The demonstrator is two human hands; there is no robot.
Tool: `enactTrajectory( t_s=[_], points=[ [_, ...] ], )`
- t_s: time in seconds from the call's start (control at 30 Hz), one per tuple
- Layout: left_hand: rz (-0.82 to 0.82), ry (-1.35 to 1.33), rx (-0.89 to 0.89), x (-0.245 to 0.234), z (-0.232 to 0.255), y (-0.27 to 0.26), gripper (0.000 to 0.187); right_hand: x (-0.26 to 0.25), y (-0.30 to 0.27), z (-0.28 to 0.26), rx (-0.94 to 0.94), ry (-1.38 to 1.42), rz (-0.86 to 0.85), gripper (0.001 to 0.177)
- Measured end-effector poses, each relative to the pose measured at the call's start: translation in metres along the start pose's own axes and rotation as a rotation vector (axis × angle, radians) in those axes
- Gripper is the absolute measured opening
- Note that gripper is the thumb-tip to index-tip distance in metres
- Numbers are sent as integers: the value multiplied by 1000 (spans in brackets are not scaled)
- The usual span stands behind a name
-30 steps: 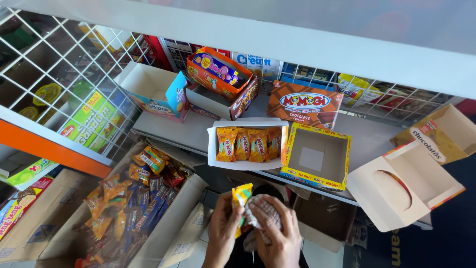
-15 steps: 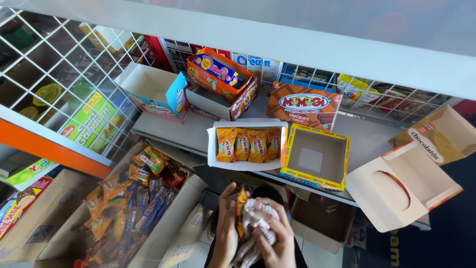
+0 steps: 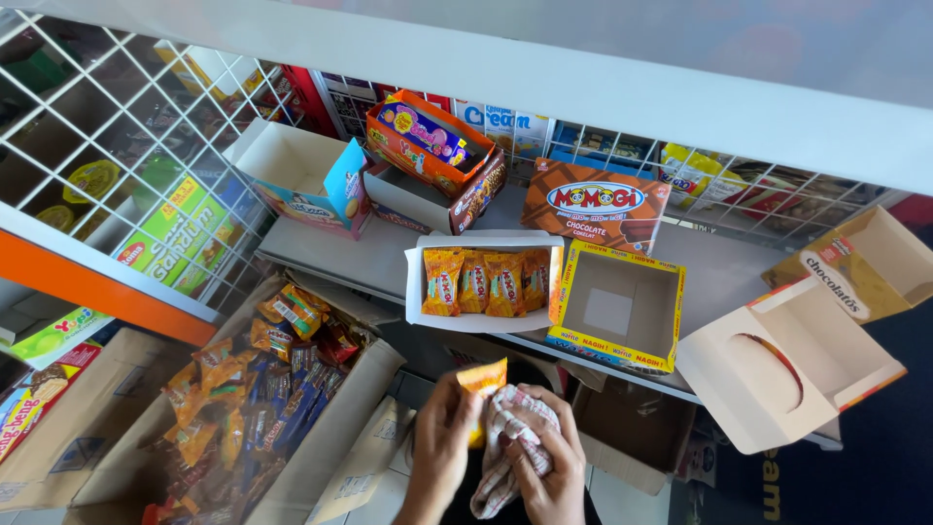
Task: The person wipes small orange snack packets with a cloth and places them into a white display box on a shelf. The person repeatedly picks packets from a cardboard box below, cleans them, and arranges them in the display box.
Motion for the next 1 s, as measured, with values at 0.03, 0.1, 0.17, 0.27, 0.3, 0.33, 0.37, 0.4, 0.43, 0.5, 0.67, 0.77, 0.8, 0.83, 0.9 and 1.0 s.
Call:
enactTrajectory(
  t_s=[0.03, 0.1, 0.17, 0.27, 0.3, 0.33, 0.37, 0.4, 0.43, 0.5, 0.67, 0.77, 0.8, 0.83, 0.9, 1.0],
  points=[
    [31, -1, 10, -7, -8, 8, 37, -1, -3, 0, 19, -6, -27, 38],
    [58, -3, 25, -17, -15, 34, 37, -6, -6, 3, 34, -15, -51, 39],
    [246, 484, 342, -24, -2, 64, 38, -13, -8, 7, 73, -2, -32, 41],
    [335, 737, 557, -18, 20, 101, 32, -31, -8, 12, 41, -5, 25, 40],
    [335, 734, 561, -17, 21, 109, 32, -35, -8, 13, 36, -6, 27, 40],
    [329, 747, 516, -15, 19, 118, 31, -41, -8, 12, 18, -20, 46, 39],
    [322, 758, 471, -13, 18, 127, 30, -47, -9, 12, 0, -33, 65, 38],
    [319, 758, 474, -11, 12, 132, 30, -50, -9, 10, -1, -33, 69, 38],
    [318, 850, 445, -10, 6, 137, 29, -53, -10, 8, 5, -57, 88, 38],
    [330, 949, 414, -11, -1, 142, 29, -56, -12, 11, 9, -72, 96, 38],
    [314, 1149, 231, -8, -8, 149, 31, -62, -14, 19, 37, -80, 123, 37],
    [338, 1163, 249, -11, -9, 157, 35, -62, -12, 13, 59, -90, 121, 39],
    [340, 1163, 250, -12, -13, 158, 35, -62, -11, 12, 57, -89, 119, 39],
    [354, 1192, 282, -13, -15, 160, 37, -62, -10, 12, 58, -91, 117, 39],
    [368, 1221, 314, -11, -7, 157, 39, -62, -9, 12, 61, -93, 114, 39],
    [352, 1227, 253, -5, 16, 146, 41, -60, -10, 13, 61, -99, 111, 38]
  ],
)
Point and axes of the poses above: each hand's wrist, its own y-axis towards the middle knuckle, its own x-axis out of the palm, z = x × y, the point moved 3 cm from there along y, towards the middle knuckle, and after that the axes turned 9 degrees about y, right-handed, at the moved point
